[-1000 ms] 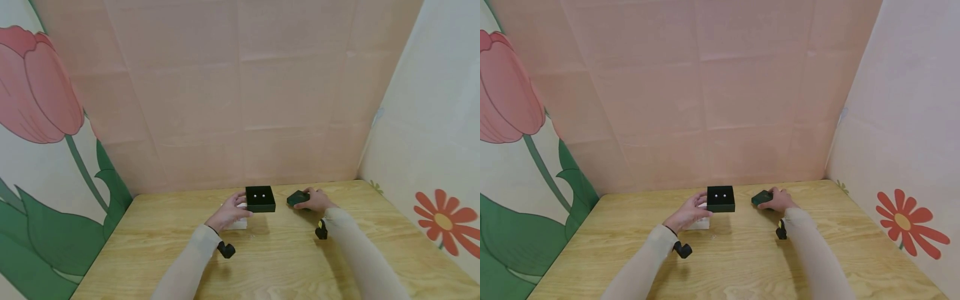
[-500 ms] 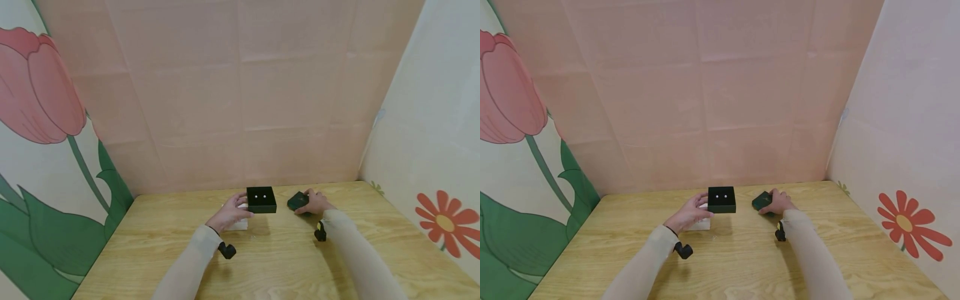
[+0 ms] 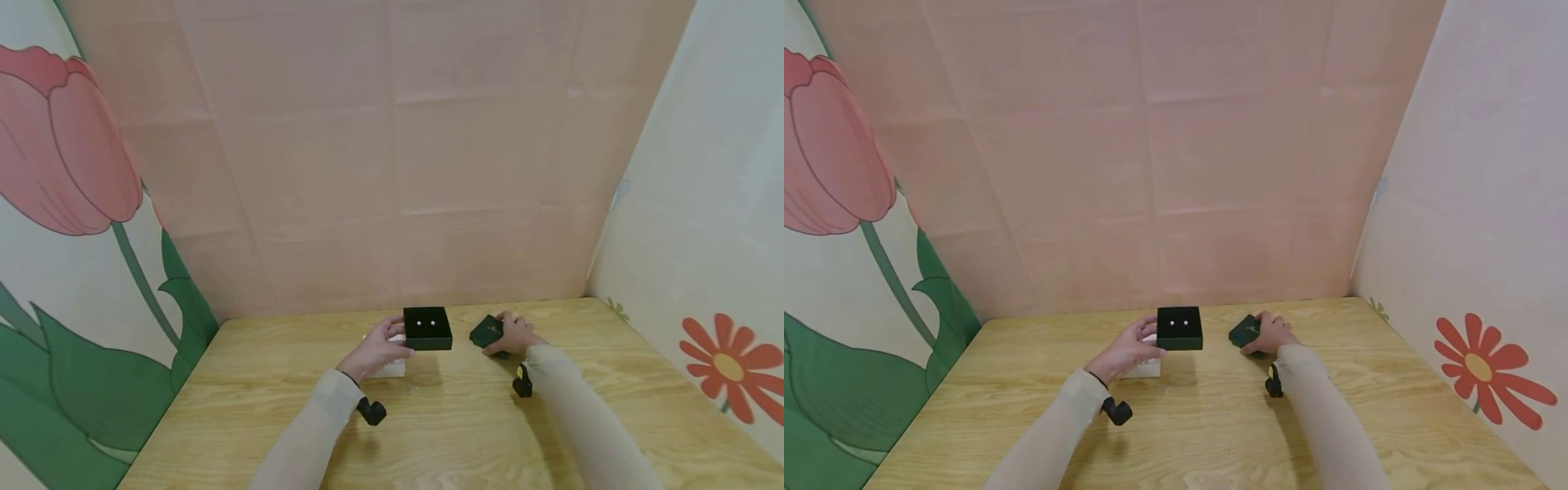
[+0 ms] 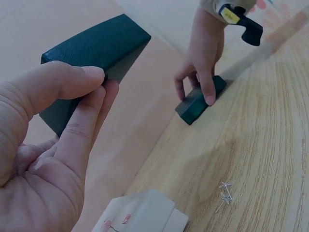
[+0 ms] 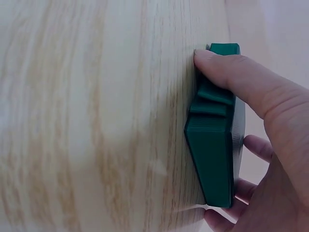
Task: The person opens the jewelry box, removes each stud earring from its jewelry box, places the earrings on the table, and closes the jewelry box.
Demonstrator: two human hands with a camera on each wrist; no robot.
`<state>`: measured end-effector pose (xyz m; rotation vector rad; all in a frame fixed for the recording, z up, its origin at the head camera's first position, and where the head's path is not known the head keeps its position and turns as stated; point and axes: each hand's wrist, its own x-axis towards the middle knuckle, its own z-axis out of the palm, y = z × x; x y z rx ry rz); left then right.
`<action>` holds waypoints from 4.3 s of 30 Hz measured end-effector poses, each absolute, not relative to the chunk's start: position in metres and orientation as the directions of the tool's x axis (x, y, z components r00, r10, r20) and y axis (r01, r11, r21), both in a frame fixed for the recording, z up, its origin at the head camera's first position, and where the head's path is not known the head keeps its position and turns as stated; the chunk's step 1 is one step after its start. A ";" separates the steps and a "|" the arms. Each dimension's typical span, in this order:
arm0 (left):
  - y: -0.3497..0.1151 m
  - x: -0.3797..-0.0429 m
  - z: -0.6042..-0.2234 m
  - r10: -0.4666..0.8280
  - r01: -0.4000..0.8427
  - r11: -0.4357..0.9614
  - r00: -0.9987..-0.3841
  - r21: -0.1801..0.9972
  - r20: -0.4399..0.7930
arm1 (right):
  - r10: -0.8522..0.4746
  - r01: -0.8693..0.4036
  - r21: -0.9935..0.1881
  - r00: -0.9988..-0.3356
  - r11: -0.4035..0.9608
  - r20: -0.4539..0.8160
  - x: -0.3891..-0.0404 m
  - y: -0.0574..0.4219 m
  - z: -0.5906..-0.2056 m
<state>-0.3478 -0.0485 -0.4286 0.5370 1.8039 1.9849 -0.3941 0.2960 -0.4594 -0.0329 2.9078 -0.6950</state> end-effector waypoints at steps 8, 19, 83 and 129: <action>-0.050 -0.349 -0.430 0.531 -0.038 -0.075 -0.847 0.996 0.008 | -0.110 -0.070 -0.465 -0.992 0.882 -0.058 -0.393 0.296 -0.459; -0.049 -0.348 -0.427 0.517 -0.038 -0.056 -0.856 0.998 -0.003 | -0.252 -0.233 -0.662 -0.965 0.712 0.069 -0.389 0.288 -0.427; 0.038 -0.318 -0.454 0.304 0.179 0.682 -0.951 0.709 -0.052 | -0.282 -0.313 -0.732 -0.944 0.605 0.170 -0.380 0.274 -0.433; 0.042 -0.318 -0.452 0.276 0.162 0.804 -0.954 0.572 -0.118 | -0.269 -0.296 -0.712 -0.951 0.636 0.154 -0.375 0.275 -0.434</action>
